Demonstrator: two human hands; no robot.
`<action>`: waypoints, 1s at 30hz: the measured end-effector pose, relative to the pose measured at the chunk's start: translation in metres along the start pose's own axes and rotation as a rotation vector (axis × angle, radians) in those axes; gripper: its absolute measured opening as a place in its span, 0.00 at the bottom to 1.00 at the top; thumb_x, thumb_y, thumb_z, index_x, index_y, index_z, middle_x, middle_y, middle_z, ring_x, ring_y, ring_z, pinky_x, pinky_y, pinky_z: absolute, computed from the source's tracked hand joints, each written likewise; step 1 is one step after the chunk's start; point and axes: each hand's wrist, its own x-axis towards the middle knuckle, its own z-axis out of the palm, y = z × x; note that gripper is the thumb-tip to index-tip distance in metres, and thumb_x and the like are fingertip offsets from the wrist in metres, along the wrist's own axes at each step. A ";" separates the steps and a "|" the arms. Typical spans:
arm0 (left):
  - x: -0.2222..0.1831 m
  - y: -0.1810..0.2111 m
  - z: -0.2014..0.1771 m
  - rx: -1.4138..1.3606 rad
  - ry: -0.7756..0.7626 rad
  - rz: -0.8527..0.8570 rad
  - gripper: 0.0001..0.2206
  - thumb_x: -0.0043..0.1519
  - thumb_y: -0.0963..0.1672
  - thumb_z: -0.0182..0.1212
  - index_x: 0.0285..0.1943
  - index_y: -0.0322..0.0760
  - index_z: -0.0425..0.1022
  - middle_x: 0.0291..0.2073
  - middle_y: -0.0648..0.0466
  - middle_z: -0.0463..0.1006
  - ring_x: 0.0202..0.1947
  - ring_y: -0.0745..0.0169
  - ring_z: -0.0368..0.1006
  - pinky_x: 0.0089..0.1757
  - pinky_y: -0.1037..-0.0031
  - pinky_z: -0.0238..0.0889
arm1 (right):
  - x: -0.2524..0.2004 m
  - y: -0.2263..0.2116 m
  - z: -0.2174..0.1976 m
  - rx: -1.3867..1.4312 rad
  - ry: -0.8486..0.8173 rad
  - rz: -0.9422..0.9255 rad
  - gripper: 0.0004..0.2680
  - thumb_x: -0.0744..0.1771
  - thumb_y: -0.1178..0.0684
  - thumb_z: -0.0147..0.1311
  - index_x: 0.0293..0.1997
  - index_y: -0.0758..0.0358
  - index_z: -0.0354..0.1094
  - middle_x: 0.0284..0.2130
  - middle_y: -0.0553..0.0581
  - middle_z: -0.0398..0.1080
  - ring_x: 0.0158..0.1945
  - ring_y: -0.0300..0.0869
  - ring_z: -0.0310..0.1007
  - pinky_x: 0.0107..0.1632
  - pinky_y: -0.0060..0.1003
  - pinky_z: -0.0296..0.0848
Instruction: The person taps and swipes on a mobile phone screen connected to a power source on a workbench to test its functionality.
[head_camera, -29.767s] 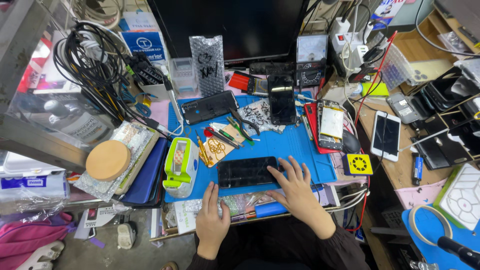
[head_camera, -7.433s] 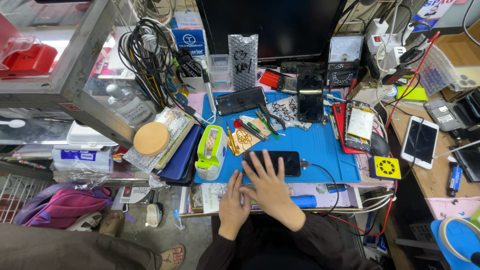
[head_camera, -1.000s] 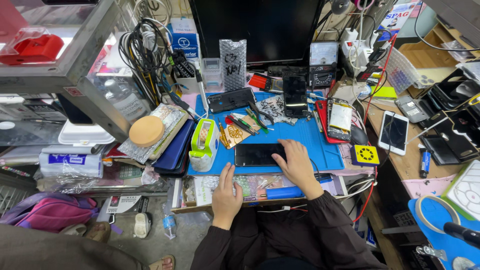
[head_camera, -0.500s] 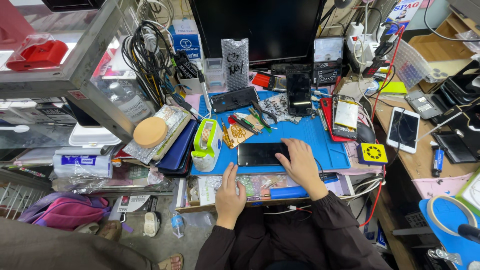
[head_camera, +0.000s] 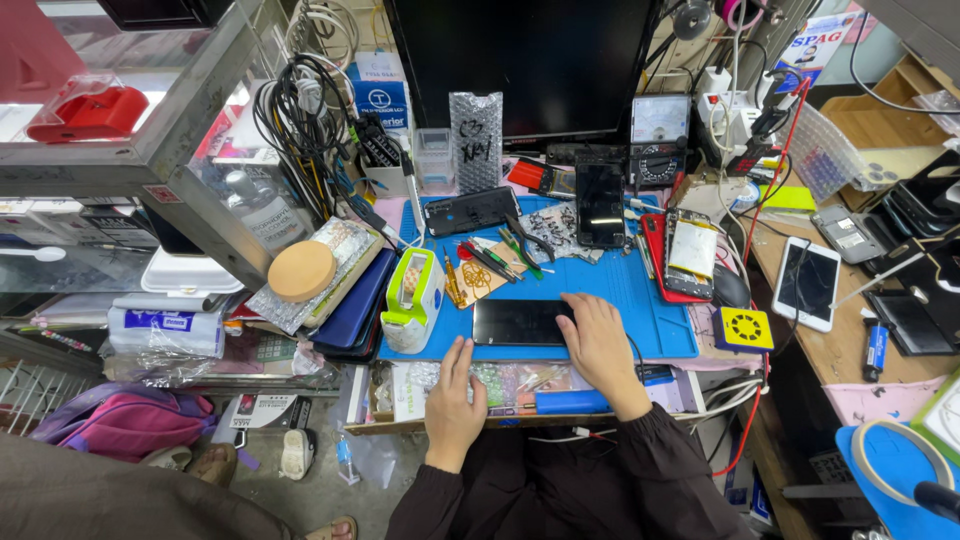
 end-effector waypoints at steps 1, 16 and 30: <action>0.001 0.001 -0.001 -0.001 0.006 0.008 0.26 0.58 0.39 0.57 0.69 0.38 0.67 0.66 0.49 0.71 0.36 0.47 0.81 0.35 0.63 0.73 | -0.001 0.001 0.002 0.006 0.023 -0.008 0.13 0.69 0.52 0.50 0.57 0.68 0.66 0.50 0.64 0.71 0.57 0.56 0.68 0.60 0.48 0.63; -0.001 -0.001 0.003 0.035 -0.007 -0.018 0.25 0.58 0.39 0.58 0.68 0.46 0.69 0.64 0.50 0.72 0.30 0.50 0.80 0.32 0.64 0.72 | -0.013 0.027 0.012 0.252 0.214 0.149 0.10 0.60 0.71 0.44 0.35 0.65 0.71 0.47 0.62 0.71 0.60 0.58 0.65 0.59 0.46 0.66; 0.002 -0.001 0.005 0.020 0.057 0.036 0.26 0.59 0.40 0.57 0.70 0.40 0.66 0.64 0.48 0.71 0.40 0.46 0.80 0.36 0.64 0.73 | -0.011 0.019 0.010 0.147 0.179 0.086 0.10 0.59 0.71 0.48 0.32 0.64 0.74 0.45 0.63 0.68 0.59 0.61 0.63 0.60 0.51 0.65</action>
